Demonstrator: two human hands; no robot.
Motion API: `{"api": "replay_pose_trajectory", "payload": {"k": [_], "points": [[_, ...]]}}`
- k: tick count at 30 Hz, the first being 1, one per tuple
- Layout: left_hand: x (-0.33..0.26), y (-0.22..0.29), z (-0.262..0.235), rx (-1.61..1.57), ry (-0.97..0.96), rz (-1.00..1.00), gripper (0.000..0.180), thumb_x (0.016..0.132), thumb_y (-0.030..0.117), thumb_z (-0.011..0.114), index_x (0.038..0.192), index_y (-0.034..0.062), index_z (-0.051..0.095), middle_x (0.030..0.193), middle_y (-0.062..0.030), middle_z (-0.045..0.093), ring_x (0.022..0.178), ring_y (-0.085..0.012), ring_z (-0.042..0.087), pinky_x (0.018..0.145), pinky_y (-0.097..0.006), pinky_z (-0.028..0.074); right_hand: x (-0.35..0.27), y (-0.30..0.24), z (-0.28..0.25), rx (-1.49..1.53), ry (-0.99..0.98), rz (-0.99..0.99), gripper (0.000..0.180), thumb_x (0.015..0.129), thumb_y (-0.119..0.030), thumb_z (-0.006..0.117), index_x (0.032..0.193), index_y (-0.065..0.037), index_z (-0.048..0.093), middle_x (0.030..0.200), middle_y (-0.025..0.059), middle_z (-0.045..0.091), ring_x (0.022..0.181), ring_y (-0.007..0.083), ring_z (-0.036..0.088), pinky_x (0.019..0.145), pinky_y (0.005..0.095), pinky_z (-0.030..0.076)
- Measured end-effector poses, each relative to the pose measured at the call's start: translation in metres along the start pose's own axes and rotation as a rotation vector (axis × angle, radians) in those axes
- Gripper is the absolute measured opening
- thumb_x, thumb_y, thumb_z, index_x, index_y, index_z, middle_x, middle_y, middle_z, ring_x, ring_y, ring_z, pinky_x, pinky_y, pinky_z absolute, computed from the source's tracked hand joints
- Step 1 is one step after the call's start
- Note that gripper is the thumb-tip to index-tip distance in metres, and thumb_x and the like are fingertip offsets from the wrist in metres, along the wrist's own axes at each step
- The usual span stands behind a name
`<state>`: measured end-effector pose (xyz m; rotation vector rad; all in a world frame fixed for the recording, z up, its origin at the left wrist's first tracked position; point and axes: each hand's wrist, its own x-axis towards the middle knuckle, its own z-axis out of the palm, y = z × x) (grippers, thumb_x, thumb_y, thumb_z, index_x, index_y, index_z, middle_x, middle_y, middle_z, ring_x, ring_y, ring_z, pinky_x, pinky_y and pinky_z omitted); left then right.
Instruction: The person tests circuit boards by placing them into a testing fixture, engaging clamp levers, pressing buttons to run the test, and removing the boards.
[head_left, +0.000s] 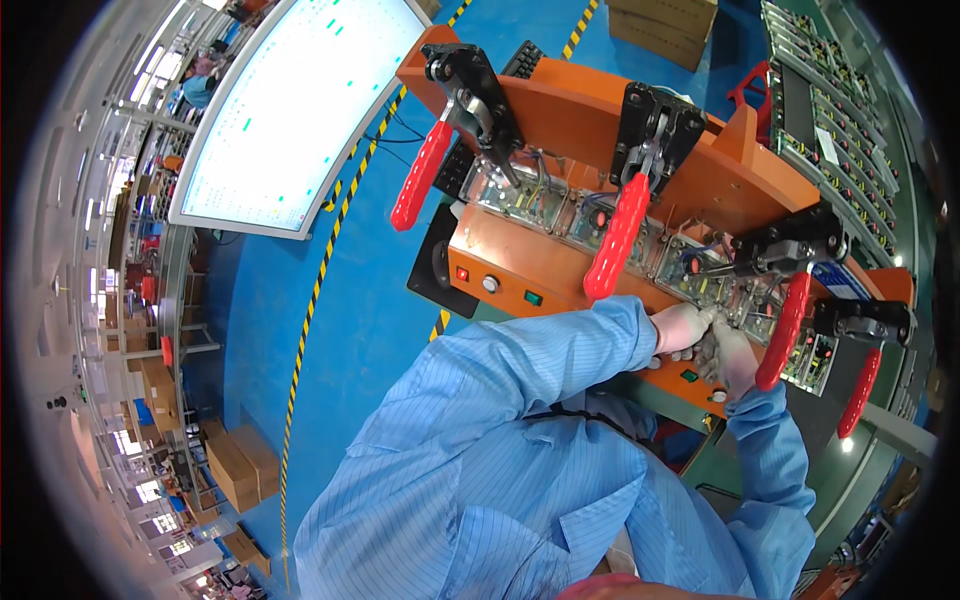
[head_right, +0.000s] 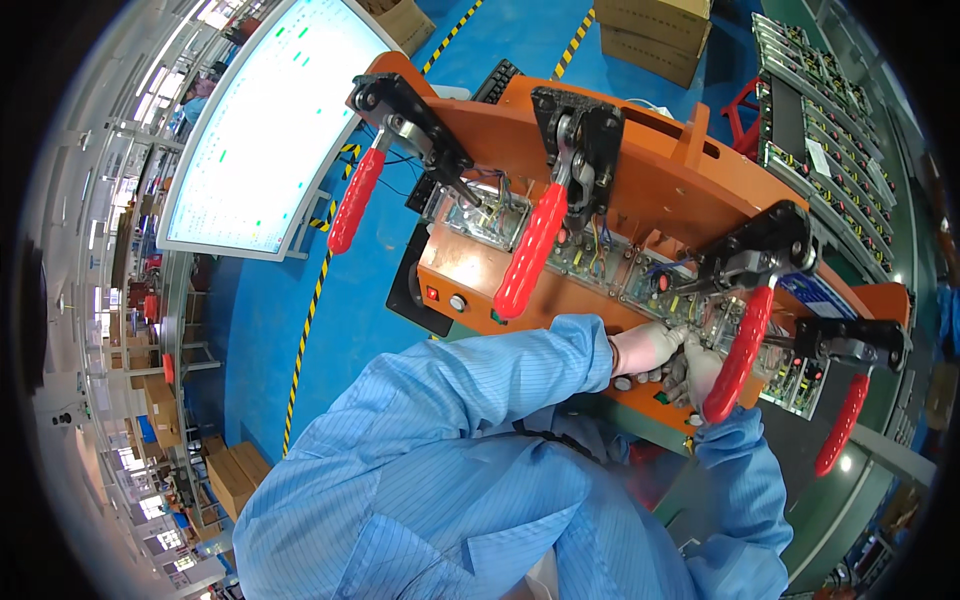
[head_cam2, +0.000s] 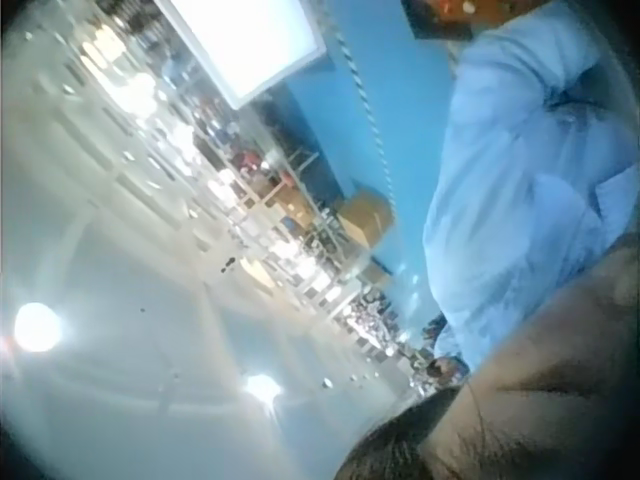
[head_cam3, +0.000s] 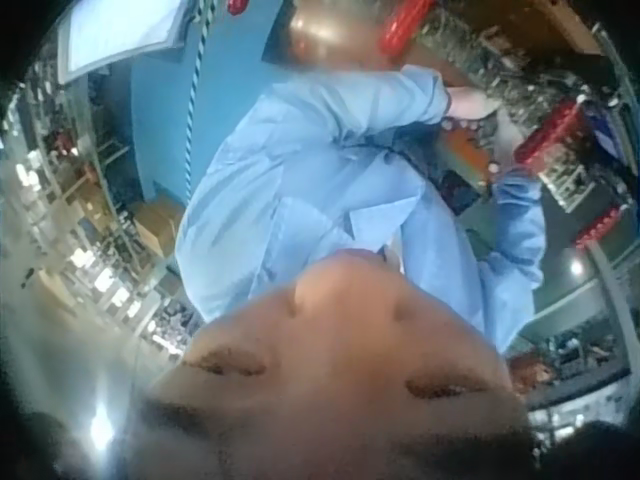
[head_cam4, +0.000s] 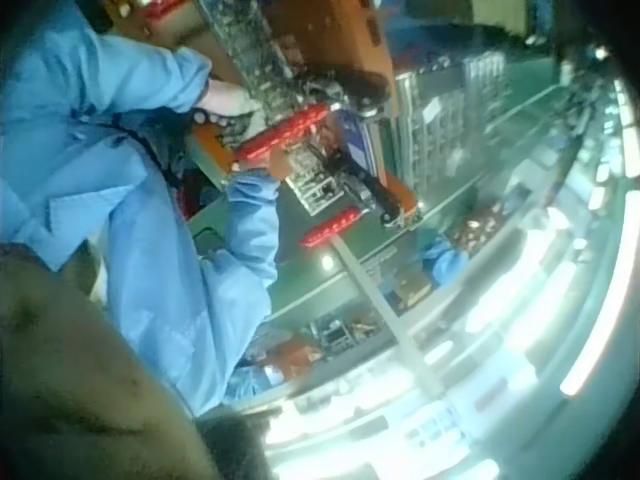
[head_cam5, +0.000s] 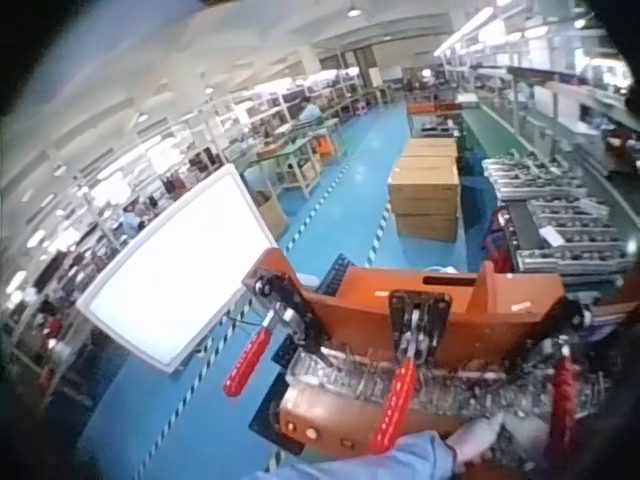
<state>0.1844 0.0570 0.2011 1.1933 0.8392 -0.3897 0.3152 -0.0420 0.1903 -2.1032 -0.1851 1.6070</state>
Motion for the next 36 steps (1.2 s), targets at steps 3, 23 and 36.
{"api": "replay_pose_trajectory", "payload": {"k": [3,23,36], "points": [[0.016,-0.012,0.004,-0.034,0.021,0.084,0.050,0.097,0.047,0.029,0.083,0.0083,0.057,0.064,-0.0043,0.056,0.048,-0.0184,0.047,0.046,-0.040,0.037,-0.003,-0.002,-0.001,0.014,-0.001,0.005,0.063,0.096,-0.058,0.031,0.070,-0.004,0.053,0.057,0.0127,0.053,0.038,0.0245,0.045,0.037,0.0329,0.033],[0.017,-0.025,0.012,0.105,0.262,0.252,0.053,0.094,0.045,0.036,0.076,0.0042,0.063,0.064,-0.0073,0.062,0.050,-0.0193,0.054,0.045,-0.032,0.043,-0.003,0.021,0.018,0.303,0.105,-0.226,0.057,0.091,-0.057,0.044,0.071,-0.006,0.059,0.053,0.0096,0.055,0.032,0.0162,0.039,0.030,0.0256,0.022],[-0.019,-0.146,0.035,0.489,0.049,0.187,0.057,0.095,0.050,0.037,0.070,0.0048,0.062,0.057,-0.0063,0.059,0.055,-0.0235,0.054,0.058,-0.032,0.043,-0.017,0.018,0.045,0.294,0.266,-0.290,0.064,0.092,-0.053,0.041,0.061,0.001,0.059,0.056,0.0113,0.060,0.045,0.0223,0.056,0.047,0.0298,0.048]]}}
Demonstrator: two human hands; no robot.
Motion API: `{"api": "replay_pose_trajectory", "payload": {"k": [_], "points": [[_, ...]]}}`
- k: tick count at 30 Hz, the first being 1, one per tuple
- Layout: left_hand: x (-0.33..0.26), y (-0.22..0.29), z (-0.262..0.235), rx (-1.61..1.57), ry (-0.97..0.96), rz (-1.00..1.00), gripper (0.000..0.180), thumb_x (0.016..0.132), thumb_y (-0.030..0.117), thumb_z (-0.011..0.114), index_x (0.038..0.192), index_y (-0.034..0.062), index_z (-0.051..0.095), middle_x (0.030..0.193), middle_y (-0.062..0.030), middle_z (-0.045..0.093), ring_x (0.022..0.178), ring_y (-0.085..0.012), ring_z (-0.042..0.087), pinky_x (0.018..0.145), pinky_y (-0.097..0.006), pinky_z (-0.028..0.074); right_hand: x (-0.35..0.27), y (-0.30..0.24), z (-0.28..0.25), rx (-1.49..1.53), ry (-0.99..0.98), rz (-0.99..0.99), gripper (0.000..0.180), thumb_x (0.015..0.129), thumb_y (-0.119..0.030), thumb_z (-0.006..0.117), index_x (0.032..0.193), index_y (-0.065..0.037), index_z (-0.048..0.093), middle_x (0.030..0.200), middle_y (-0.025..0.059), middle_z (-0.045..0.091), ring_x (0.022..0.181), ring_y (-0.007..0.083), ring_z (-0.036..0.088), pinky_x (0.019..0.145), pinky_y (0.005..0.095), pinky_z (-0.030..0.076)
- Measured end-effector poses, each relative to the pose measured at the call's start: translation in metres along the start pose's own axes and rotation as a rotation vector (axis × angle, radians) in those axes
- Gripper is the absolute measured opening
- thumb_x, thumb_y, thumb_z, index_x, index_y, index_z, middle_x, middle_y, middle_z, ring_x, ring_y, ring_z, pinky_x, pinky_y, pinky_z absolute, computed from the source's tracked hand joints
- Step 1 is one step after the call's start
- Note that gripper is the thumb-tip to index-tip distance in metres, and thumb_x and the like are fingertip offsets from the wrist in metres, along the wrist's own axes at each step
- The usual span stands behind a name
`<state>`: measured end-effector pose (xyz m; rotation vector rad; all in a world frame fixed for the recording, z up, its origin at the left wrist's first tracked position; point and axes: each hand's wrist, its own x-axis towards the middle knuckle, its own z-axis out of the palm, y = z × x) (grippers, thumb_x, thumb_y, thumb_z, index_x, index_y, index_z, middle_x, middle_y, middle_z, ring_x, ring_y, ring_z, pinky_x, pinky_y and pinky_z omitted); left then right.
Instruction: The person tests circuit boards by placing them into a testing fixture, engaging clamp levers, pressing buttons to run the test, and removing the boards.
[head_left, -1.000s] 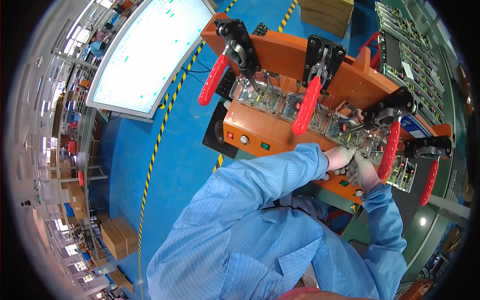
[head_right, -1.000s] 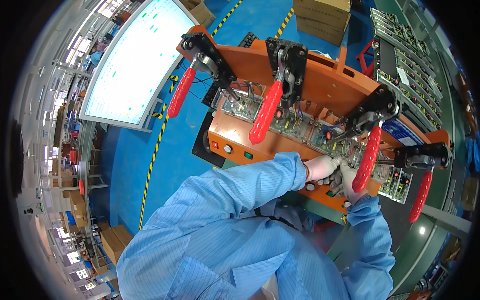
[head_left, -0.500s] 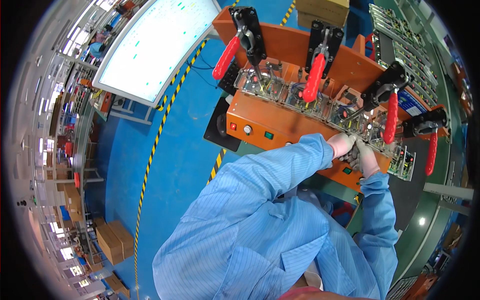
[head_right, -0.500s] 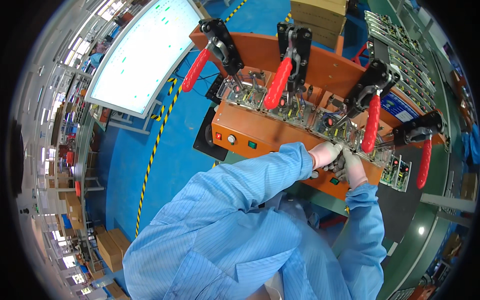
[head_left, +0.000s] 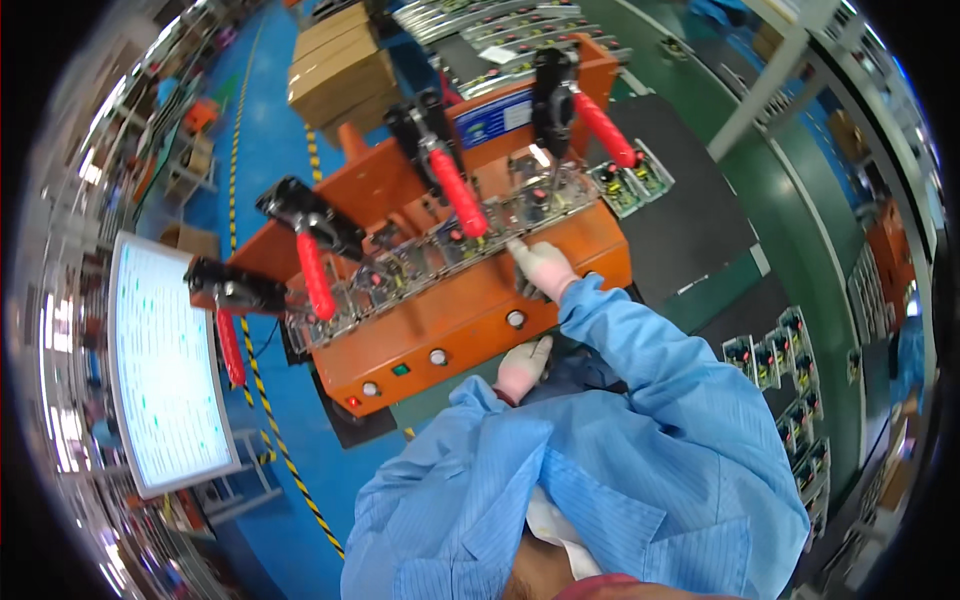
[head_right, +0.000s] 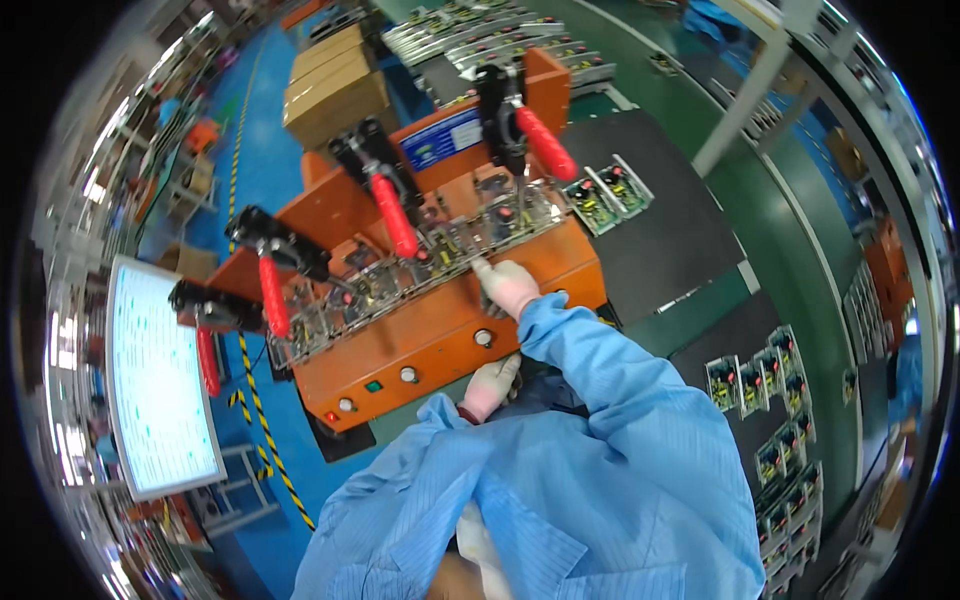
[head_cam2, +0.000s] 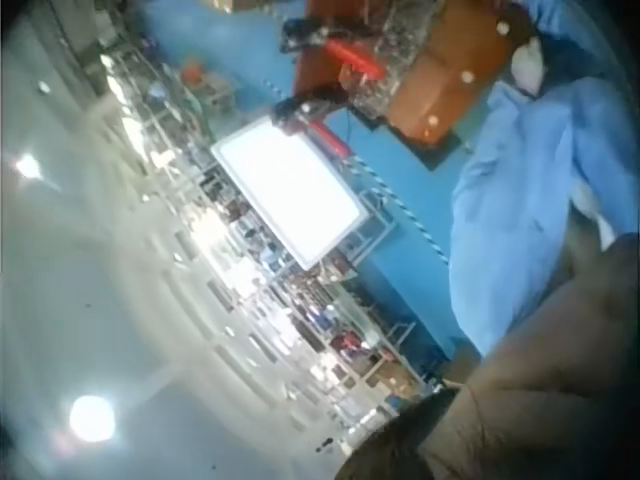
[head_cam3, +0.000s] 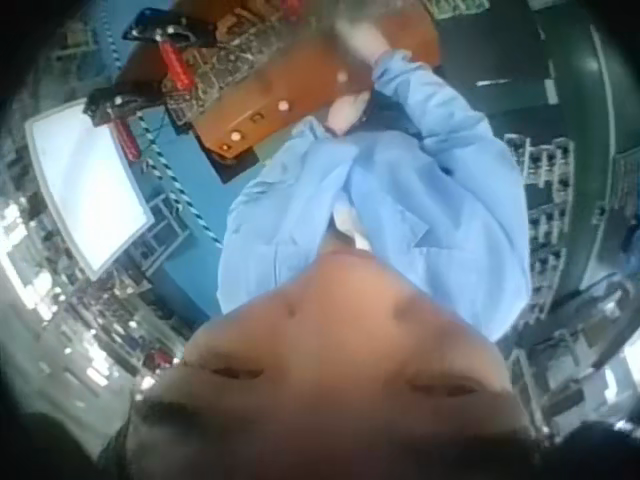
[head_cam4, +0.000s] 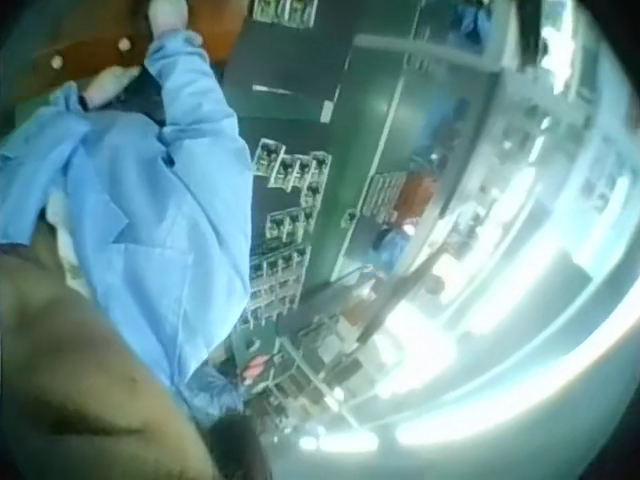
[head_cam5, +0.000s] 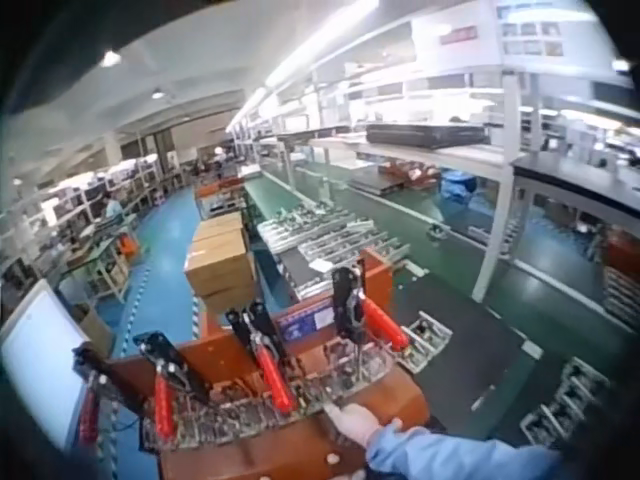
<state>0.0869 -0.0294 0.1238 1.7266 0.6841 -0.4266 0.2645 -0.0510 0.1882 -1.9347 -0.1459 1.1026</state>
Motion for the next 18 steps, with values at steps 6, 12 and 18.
{"api": "replay_pose_trajectory", "payload": {"k": [6,12,18], "points": [[0.015,-0.032,-0.010,0.259,-0.051,-0.174,0.055,0.095,0.048,0.037,0.079,0.0039,0.065,0.067,-0.0078,0.065,0.070,-0.0292,0.060,0.071,-0.037,0.046,-0.004,0.010,-0.003,0.090,0.042,-0.083,0.062,0.092,-0.051,0.043,0.063,0.001,0.061,0.056,0.0108,0.059,0.044,0.0207,0.056,0.045,0.0276,0.045],[0.031,-0.078,-0.004,0.259,-0.035,-0.060,0.050,0.095,0.045,0.040,0.087,0.0034,0.066,0.076,-0.0081,0.067,0.071,-0.0265,0.060,0.069,-0.034,0.046,-0.011,0.022,0.002,0.259,0.068,-0.121,0.056,0.093,-0.048,0.046,0.066,0.000,0.059,0.058,0.0113,0.060,0.043,0.0181,0.054,0.042,0.0260,0.043],[0.020,-0.067,-0.003,0.318,0.043,0.017,0.048,0.095,0.044,0.040,0.094,0.0039,0.067,0.091,-0.0115,0.069,0.083,-0.0327,0.062,0.078,-0.038,0.047,-0.026,0.041,0.016,0.397,0.182,-0.312,0.049,0.095,-0.039,0.046,0.065,-0.001,0.057,0.056,0.0092,0.057,0.042,0.0134,0.048,0.039,0.0244,0.039]]}}
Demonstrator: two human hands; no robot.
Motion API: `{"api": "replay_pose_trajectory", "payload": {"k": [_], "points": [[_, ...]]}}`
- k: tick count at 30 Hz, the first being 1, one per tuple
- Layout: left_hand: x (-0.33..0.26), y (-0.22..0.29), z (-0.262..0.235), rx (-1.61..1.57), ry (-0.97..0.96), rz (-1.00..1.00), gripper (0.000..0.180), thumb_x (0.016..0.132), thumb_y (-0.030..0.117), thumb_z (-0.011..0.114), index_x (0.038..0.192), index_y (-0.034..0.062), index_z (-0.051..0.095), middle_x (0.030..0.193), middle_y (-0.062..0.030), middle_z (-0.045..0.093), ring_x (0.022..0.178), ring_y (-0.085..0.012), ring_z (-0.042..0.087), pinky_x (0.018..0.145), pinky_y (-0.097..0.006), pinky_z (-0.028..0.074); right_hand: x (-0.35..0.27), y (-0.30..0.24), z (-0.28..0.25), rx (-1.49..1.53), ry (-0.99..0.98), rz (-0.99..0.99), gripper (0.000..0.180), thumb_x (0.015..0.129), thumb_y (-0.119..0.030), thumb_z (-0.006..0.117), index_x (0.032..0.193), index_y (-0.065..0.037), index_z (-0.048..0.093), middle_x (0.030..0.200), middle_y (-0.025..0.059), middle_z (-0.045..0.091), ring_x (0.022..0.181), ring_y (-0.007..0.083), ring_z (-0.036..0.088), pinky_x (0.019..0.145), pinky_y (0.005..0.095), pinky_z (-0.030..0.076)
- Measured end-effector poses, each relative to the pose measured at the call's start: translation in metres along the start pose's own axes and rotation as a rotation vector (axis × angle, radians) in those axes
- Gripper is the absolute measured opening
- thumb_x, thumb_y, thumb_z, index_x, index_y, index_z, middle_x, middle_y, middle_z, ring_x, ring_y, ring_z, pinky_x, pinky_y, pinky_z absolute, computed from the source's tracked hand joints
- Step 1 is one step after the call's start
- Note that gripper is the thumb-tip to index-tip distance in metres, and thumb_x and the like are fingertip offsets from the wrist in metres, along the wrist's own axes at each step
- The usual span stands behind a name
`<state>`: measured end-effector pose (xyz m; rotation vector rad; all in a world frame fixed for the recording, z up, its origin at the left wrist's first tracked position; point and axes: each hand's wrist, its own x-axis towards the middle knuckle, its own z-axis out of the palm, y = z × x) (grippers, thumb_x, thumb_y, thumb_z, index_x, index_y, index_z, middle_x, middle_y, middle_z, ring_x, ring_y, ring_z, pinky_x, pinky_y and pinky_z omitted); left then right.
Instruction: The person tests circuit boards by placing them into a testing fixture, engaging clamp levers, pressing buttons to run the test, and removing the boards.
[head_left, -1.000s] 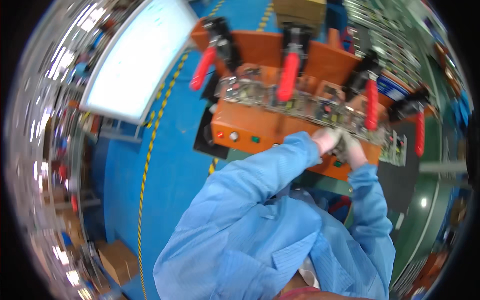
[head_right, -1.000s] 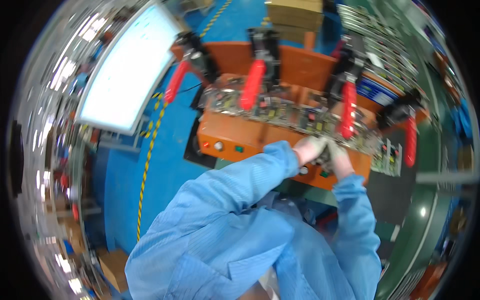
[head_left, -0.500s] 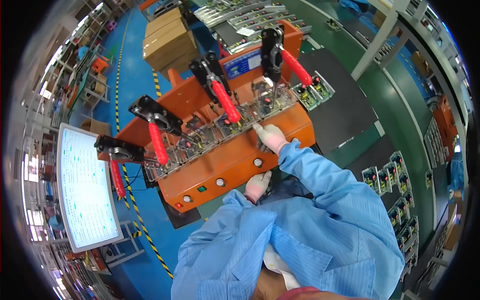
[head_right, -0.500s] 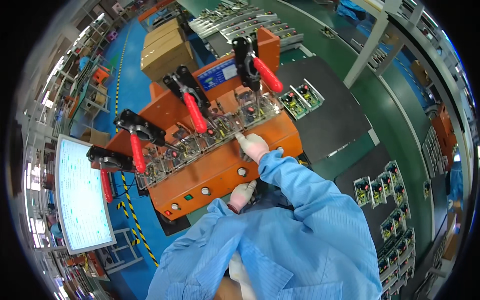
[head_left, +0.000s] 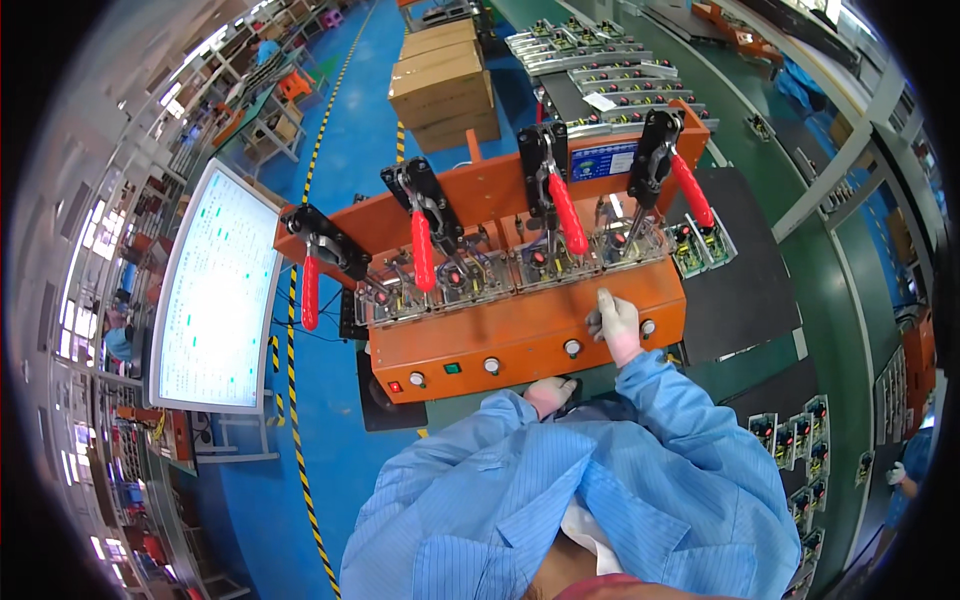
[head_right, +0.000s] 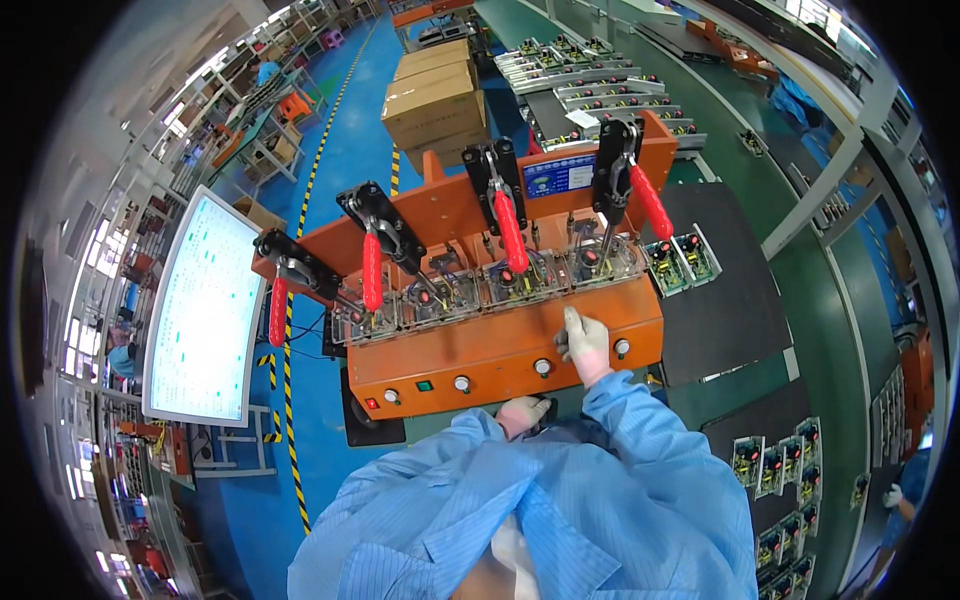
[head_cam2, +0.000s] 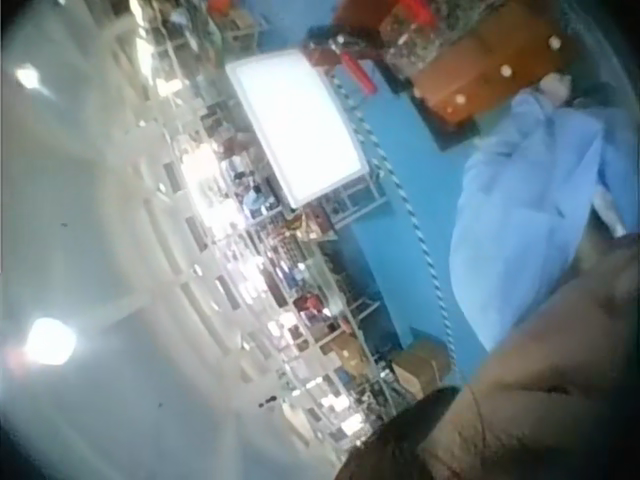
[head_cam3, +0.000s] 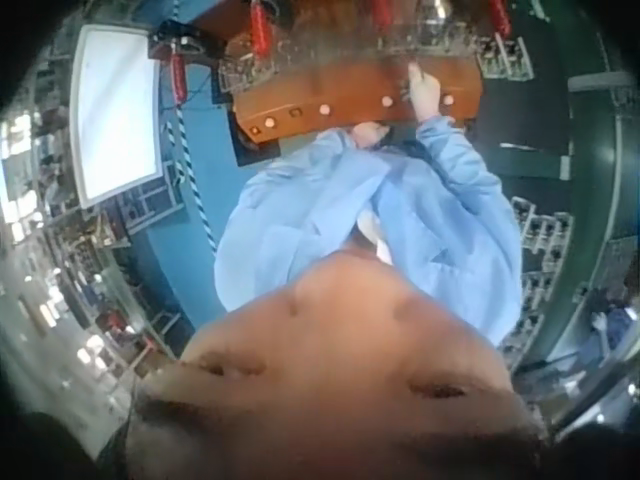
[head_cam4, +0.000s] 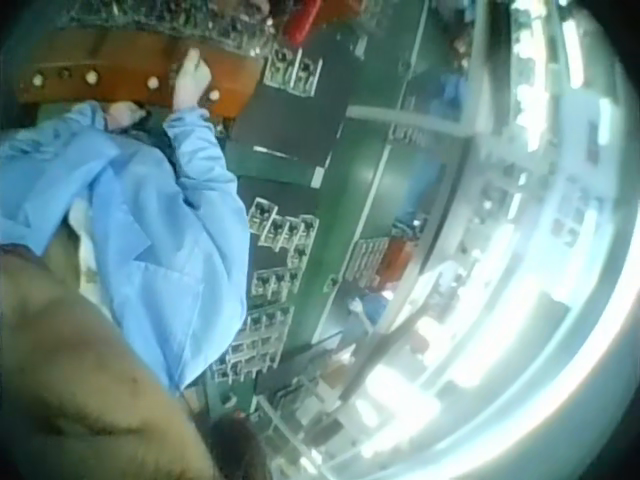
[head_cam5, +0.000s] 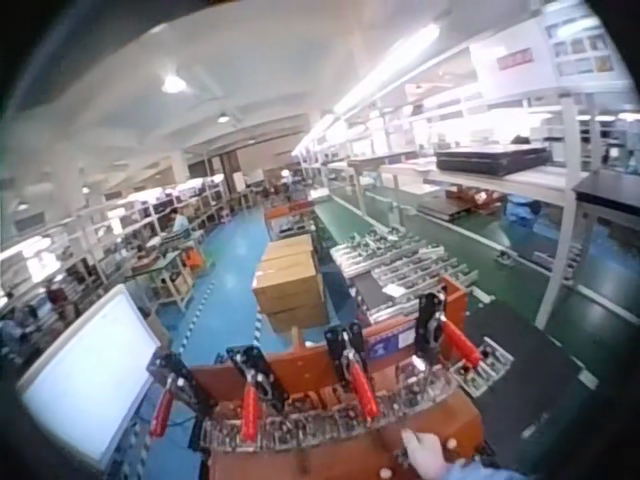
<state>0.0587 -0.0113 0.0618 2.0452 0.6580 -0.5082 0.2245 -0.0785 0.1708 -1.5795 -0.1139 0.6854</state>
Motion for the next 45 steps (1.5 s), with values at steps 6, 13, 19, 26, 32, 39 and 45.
{"api": "replay_pose_trajectory", "payload": {"k": [6,13,19,26,32,39,45], "points": [[-0.009,0.000,-0.005,-0.145,0.000,-0.114,0.045,0.095,0.041,0.040,0.095,0.0037,0.066,0.087,-0.0116,0.068,0.077,-0.0314,0.061,0.073,-0.037,0.047,-0.070,0.035,0.008,-0.304,-0.280,0.040,0.047,0.092,-0.038,0.048,0.072,0.002,0.063,0.055,0.0086,0.058,0.043,0.0177,0.049,0.044,0.0277,0.040],[0.002,-0.013,0.004,-0.315,-0.090,-0.092,0.045,0.096,0.039,0.040,0.090,0.0023,0.065,0.074,-0.0117,0.065,0.059,-0.0250,0.059,0.056,-0.034,0.047,-0.032,0.123,-0.034,-0.510,-0.582,0.283,0.045,0.095,-0.035,0.043,0.081,0.003,0.062,0.062,0.0118,0.061,0.046,0.0222,0.055,0.043,0.0286,0.044],[0.001,-0.012,0.002,-0.420,-0.069,-0.152,0.044,0.097,0.039,0.043,0.088,0.0012,0.062,0.067,-0.0097,0.063,0.050,-0.0221,0.055,0.049,-0.031,0.045,-0.030,0.114,-0.035,-0.416,-0.554,0.377,0.042,0.096,-0.034,0.042,0.086,0.003,0.060,0.069,0.0134,0.063,0.048,0.0247,0.058,0.045,0.0301,0.048],[0.000,-0.007,-0.001,-0.410,-0.095,-0.170,0.043,0.097,0.039,0.042,0.085,0.0028,0.061,0.066,-0.0099,0.062,0.049,-0.0208,0.055,0.047,-0.030,0.044,-0.026,0.119,-0.039,-0.386,-0.591,0.403,0.041,0.097,-0.034,0.042,0.091,0.002,0.059,0.070,0.0128,0.064,0.048,0.0240,0.058,0.044,0.0298,0.048],[-0.003,-0.002,-0.004,-0.435,-0.104,-0.209,0.043,0.098,0.040,0.042,0.083,0.0038,0.060,0.064,-0.0090,0.061,0.047,-0.0200,0.054,0.046,-0.029,0.043,-0.027,0.121,-0.039,-0.365,-0.582,0.399,0.040,0.098,-0.033,0.042,0.091,0.003,0.059,0.069,0.0126,0.064,0.048,0.0236,0.058,0.044,0.0294,0.048],[-0.003,-0.002,-0.004,-0.424,-0.094,-0.210,0.043,0.098,0.040,0.042,0.084,0.0039,0.060,0.062,-0.0083,0.060,0.046,-0.0200,0.054,0.044,-0.029,0.042,-0.029,0.114,-0.037,-0.392,-0.582,0.406,0.041,0.098,-0.032,0.043,0.089,0.004,0.060,0.069,0.0127,0.064,0.047,0.0238,0.057,0.044,0.0293,0.048],[-0.002,-0.003,-0.003,-0.434,-0.095,-0.207,0.041,0.098,0.038,0.042,0.081,0.0039,0.059,0.062,-0.0099,0.060,0.045,-0.0192,0.052,0.043,-0.027,0.041,-0.030,0.114,-0.036,-0.395,-0.561,0.375,0.045,0.097,-0.033,0.040,0.079,0.003,0.061,0.067,0.0121,0.064,0.047,0.0240,0.057,0.046,0.0301,0.049]]}}
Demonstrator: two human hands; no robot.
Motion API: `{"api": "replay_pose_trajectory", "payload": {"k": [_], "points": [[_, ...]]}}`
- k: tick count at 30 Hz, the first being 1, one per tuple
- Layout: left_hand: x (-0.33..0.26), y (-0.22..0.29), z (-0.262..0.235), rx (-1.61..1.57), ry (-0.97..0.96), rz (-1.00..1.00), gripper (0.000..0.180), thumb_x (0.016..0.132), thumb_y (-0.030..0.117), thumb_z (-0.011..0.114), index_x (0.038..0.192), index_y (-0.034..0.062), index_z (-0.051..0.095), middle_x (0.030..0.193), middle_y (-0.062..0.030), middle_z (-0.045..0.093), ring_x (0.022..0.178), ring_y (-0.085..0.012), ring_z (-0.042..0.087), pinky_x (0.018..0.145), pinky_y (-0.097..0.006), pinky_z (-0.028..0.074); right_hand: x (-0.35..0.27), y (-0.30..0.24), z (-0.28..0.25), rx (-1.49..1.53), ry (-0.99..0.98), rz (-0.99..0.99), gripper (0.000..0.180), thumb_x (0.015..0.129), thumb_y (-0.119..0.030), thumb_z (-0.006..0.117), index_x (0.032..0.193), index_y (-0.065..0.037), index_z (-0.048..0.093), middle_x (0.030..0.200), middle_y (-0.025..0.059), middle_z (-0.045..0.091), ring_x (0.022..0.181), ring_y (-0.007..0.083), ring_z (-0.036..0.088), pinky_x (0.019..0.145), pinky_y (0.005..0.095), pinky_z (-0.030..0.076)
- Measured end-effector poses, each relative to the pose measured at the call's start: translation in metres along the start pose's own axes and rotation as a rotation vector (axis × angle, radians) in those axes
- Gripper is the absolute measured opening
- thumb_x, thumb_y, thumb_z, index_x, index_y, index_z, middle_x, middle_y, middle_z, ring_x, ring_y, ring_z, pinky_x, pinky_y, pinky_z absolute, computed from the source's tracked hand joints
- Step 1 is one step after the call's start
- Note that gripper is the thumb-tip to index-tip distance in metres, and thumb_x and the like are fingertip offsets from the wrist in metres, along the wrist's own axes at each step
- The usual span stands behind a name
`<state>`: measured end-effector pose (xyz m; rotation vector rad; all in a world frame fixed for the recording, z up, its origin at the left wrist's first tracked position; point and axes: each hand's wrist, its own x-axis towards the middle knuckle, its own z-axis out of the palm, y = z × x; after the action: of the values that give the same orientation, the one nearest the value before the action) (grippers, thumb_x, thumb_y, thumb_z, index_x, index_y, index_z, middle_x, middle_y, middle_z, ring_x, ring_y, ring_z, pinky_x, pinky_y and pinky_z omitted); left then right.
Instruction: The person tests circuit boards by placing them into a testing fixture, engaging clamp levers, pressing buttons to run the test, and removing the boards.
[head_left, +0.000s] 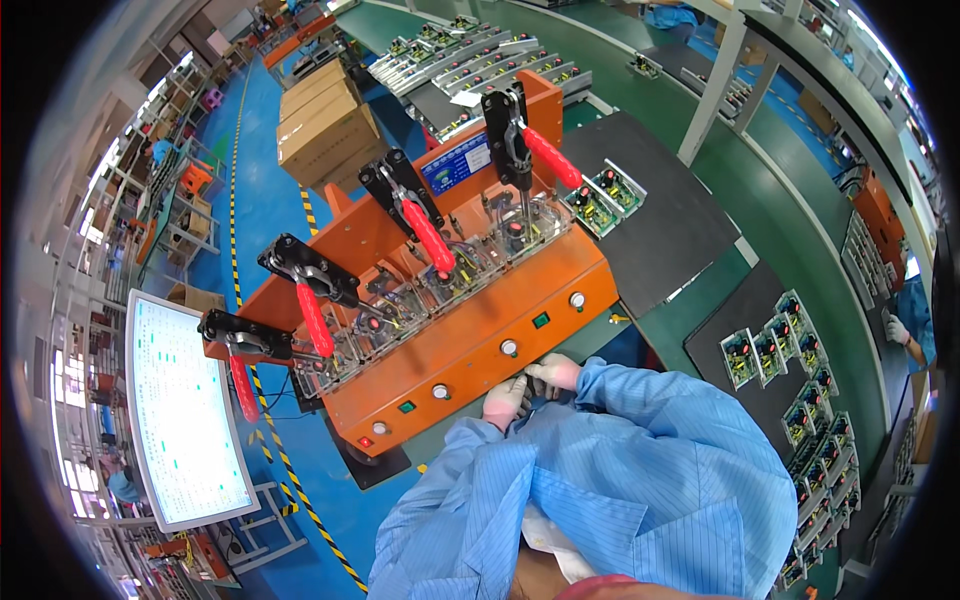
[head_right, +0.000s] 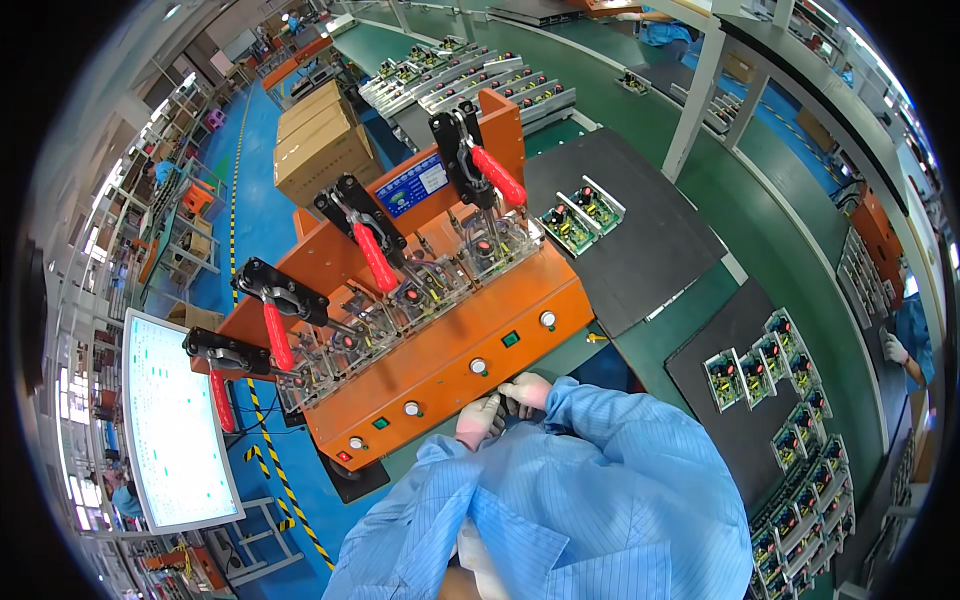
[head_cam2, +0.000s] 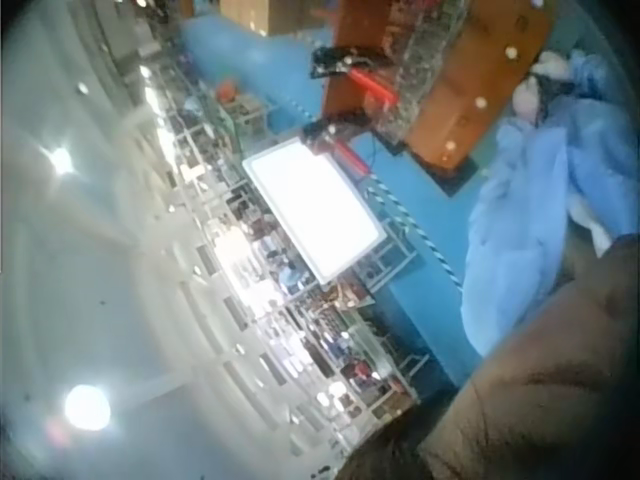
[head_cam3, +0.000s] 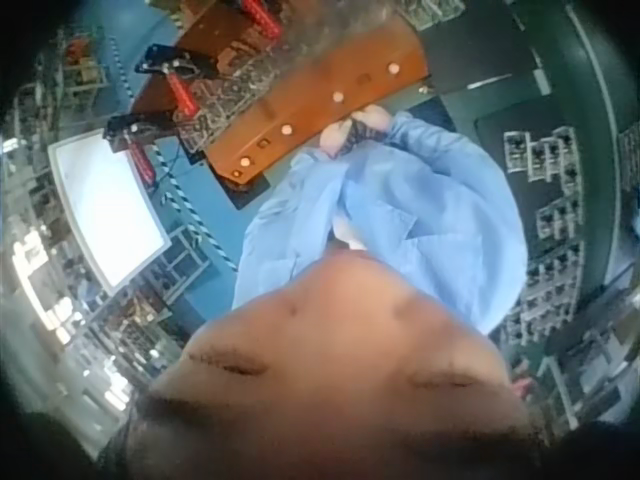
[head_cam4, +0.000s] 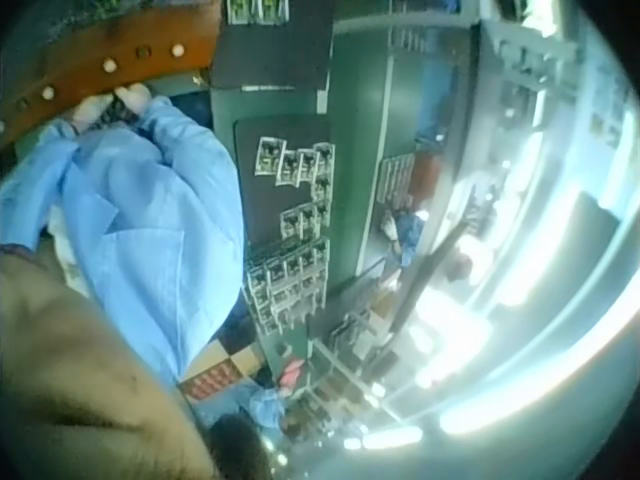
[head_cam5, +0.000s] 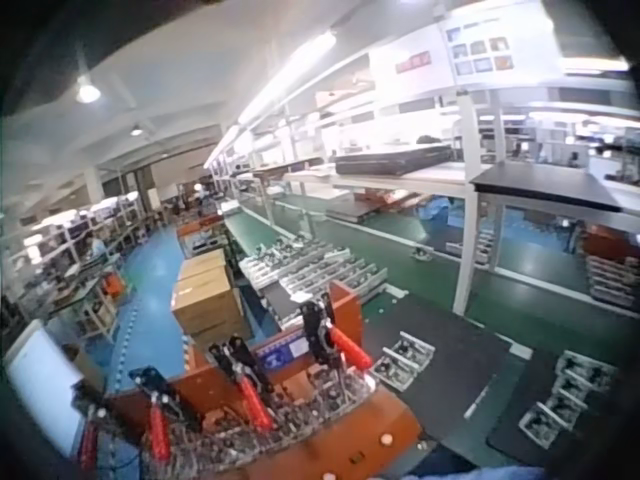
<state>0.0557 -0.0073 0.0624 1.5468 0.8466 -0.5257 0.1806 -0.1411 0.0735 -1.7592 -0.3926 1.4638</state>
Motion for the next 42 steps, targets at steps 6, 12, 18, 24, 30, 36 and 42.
{"api": "replay_pose_trajectory", "payload": {"k": [6,12,18,24,30,36,42], "points": [[-0.001,0.000,-0.001,0.005,-0.012,0.002,0.042,0.098,0.039,0.041,0.082,0.0039,0.059,0.063,-0.0092,0.061,0.046,-0.0197,0.053,0.044,-0.028,0.042,0.000,-0.002,-0.002,0.007,-0.021,0.023,0.041,0.097,-0.031,0.043,0.088,0.004,0.060,0.069,0.0122,0.064,0.047,0.0233,0.057,0.045,0.0291,0.049],[-0.004,0.005,-0.001,0.010,-0.013,-0.007,0.044,0.098,0.041,0.041,0.083,0.0038,0.060,0.065,-0.0087,0.061,0.049,-0.0200,0.054,0.046,-0.029,0.043,0.000,-0.001,-0.001,0.012,-0.017,0.026,0.040,0.097,-0.032,0.043,0.089,0.004,0.060,0.068,0.0123,0.064,0.048,0.0232,0.058,0.045,0.0291,0.049],[-0.005,0.004,-0.001,0.018,-0.011,0.003,0.044,0.098,0.041,0.041,0.083,0.0039,0.060,0.065,-0.0089,0.061,0.050,-0.0200,0.055,0.047,-0.029,0.043,-0.002,-0.003,0.000,0.014,-0.005,0.031,0.040,0.097,-0.032,0.043,0.091,0.003,0.060,0.069,0.0123,0.064,0.047,0.0233,0.058,0.044,0.0292,0.048],[-0.005,0.005,0.000,0.023,-0.003,-0.011,0.044,0.097,0.042,0.041,0.084,0.0037,0.060,0.065,-0.0089,0.061,0.050,-0.0201,0.055,0.047,-0.029,0.043,-0.003,-0.005,0.000,0.005,0.002,0.041,0.040,0.097,-0.032,0.043,0.091,0.003,0.059,0.070,0.0124,0.064,0.048,0.0235,0.058,0.044,0.0294,0.048],[-0.005,0.004,0.000,0.019,-0.004,-0.006,0.045,0.097,0.043,0.042,0.085,0.0033,0.060,0.066,-0.0091,0.062,0.051,-0.0197,0.055,0.047,-0.028,0.043,-0.005,-0.006,0.001,0.006,0.009,0.052,0.040,0.096,-0.032,0.043,0.092,0.004,0.059,0.070,0.0127,0.064,0.047,0.0238,0.057,0.043,0.0298,0.048],[0.001,-0.002,0.000,0.005,-0.026,0.028,0.045,0.096,0.044,0.044,0.087,0.0031,0.061,0.066,-0.0086,0.062,0.052,-0.0193,0.055,0.048,-0.028,0.043,-0.001,-0.002,0.002,0.013,0.017,0.036,0.040,0.095,-0.034,0.044,0.092,0.004,0.059,0.069,0.0131,0.063,0.046,0.0242,0.057,0.042,0.0301,0.048],[-0.028,0.020,-0.008,0.541,0.185,0.433,0.060,0.087,0.058,0.048,0.064,0.0053,0.065,0.058,-0.0073,0.062,0.052,-0.0263,0.055,0.052,-0.034,0.043,0.016,0.008,0.003,0.003,0.084,-0.092,0.042,0.087,-0.037,0.053,0.089,0.004,0.063,0.065,0.0145,0.061,0.046,0.0247,0.056,0.041,0.0324,0.044]]}}
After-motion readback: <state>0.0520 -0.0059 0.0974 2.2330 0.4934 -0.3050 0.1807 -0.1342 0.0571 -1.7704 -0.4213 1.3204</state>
